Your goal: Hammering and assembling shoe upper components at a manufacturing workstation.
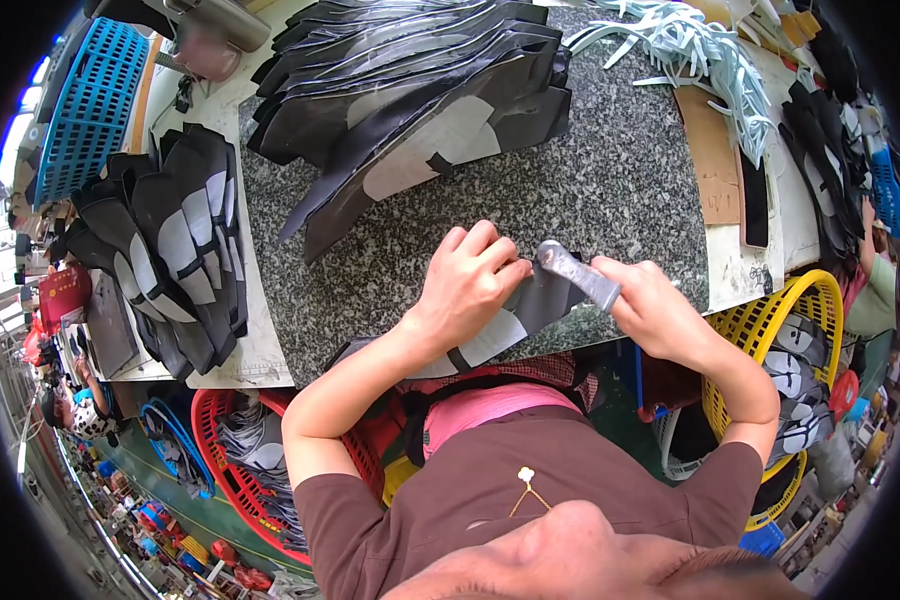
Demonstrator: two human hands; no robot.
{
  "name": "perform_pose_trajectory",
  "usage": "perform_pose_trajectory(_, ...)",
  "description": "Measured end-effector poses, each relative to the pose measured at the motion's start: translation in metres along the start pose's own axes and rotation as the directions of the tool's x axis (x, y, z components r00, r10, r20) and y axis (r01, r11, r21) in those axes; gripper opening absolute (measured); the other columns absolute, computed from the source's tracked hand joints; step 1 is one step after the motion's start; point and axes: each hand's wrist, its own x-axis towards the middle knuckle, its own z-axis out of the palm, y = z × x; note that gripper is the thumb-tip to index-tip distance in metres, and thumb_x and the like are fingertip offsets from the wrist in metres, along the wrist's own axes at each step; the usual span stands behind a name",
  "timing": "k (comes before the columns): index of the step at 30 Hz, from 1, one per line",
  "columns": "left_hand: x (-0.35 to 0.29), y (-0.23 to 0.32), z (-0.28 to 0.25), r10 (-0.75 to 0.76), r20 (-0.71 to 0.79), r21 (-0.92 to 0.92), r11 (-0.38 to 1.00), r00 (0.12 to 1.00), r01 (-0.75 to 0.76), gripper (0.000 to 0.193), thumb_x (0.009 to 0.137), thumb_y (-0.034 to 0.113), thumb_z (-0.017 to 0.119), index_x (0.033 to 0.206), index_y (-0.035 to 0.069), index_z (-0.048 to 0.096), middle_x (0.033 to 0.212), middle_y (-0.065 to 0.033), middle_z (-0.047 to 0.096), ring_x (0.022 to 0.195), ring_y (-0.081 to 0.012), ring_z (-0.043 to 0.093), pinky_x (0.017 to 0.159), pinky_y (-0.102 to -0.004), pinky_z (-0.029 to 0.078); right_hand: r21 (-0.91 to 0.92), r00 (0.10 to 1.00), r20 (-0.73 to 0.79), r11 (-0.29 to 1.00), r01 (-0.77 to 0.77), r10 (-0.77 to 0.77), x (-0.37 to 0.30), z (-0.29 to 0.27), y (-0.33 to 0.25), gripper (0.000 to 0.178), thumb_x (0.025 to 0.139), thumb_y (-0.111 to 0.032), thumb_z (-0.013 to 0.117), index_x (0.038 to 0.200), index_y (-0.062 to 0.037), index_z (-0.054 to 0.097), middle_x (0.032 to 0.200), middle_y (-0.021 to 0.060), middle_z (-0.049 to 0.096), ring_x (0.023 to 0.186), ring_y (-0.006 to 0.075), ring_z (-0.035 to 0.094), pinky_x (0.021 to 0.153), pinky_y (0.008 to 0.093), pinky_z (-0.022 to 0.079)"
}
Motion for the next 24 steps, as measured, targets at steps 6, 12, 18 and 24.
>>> perform_pose_trajectory(6, -0.001, 0.000, -0.003, -0.176, -0.033, -0.076, 0.982, 0.984, 0.173, 0.011, 0.076, 0.023, 0.084, 0.080, 0.016, 0.077, 0.081, 0.0032, 0.064, 0.083, -0.0183, 0.058, 0.071, -0.0348, 0.043, 0.011, 1.000, -0.006, 1.000, 0.011, -0.011, -0.003, 0.019, 0.012, 0.009, 0.093, -0.002, 0.051, 0.100, 0.0012, 0.055, 0.069, 0.0251, 0.059, 0.065, 0.0452, 0.063, 0.058, 0.0459, 0.047)
perform_pose_trajectory(12, -0.017, 0.002, -0.005, -0.319, 0.064, -0.384, 0.867, 0.946, 0.318, 0.016, 0.073, 0.006, 0.086, 0.088, 0.006, 0.079, 0.086, -0.0022, 0.070, 0.081, -0.0223, 0.062, 0.073, -0.0365, 0.055, -0.092, 0.983, 0.032, 0.980, -0.177, 0.180, 0.001, 0.012, 0.003, 0.032, 0.101, -0.013, 0.062, 0.126, 0.0066, 0.063, 0.084, 0.0208, 0.068, 0.080, 0.0362, 0.066, 0.075, 0.0463, 0.049)
perform_pose_trajectory(18, -0.022, 0.011, -0.003, -0.139, 0.023, -0.133, 0.981, 0.990, 0.141, 0.022, 0.077, 0.007, 0.080, 0.098, 0.004, 0.076, 0.087, -0.0049, 0.067, 0.084, -0.0238, 0.061, 0.074, -0.0366, 0.053, -0.079, 0.990, -0.018, 0.987, 0.140, -0.142, -0.002, 0.029, 0.024, 0.009, 0.092, 0.002, 0.055, 0.101, 0.0029, 0.054, 0.080, 0.0210, 0.061, 0.076, 0.0459, 0.065, 0.062, 0.0402, 0.049)
perform_pose_trajectory(24, -0.022, 0.013, -0.005, -0.176, 0.000, -0.160, 0.972, 0.984, 0.174, 0.023, 0.076, 0.007, 0.080, 0.098, 0.004, 0.076, 0.087, -0.0051, 0.067, 0.083, -0.0244, 0.061, 0.074, -0.0369, 0.052, -0.142, 0.993, 0.042, 0.983, 0.116, -0.111, 0.001, 0.032, 0.028, 0.022, 0.094, 0.000, 0.061, 0.116, 0.0022, 0.061, 0.081, 0.0233, 0.064, 0.070, 0.0465, 0.060, 0.065, 0.0435, 0.050)
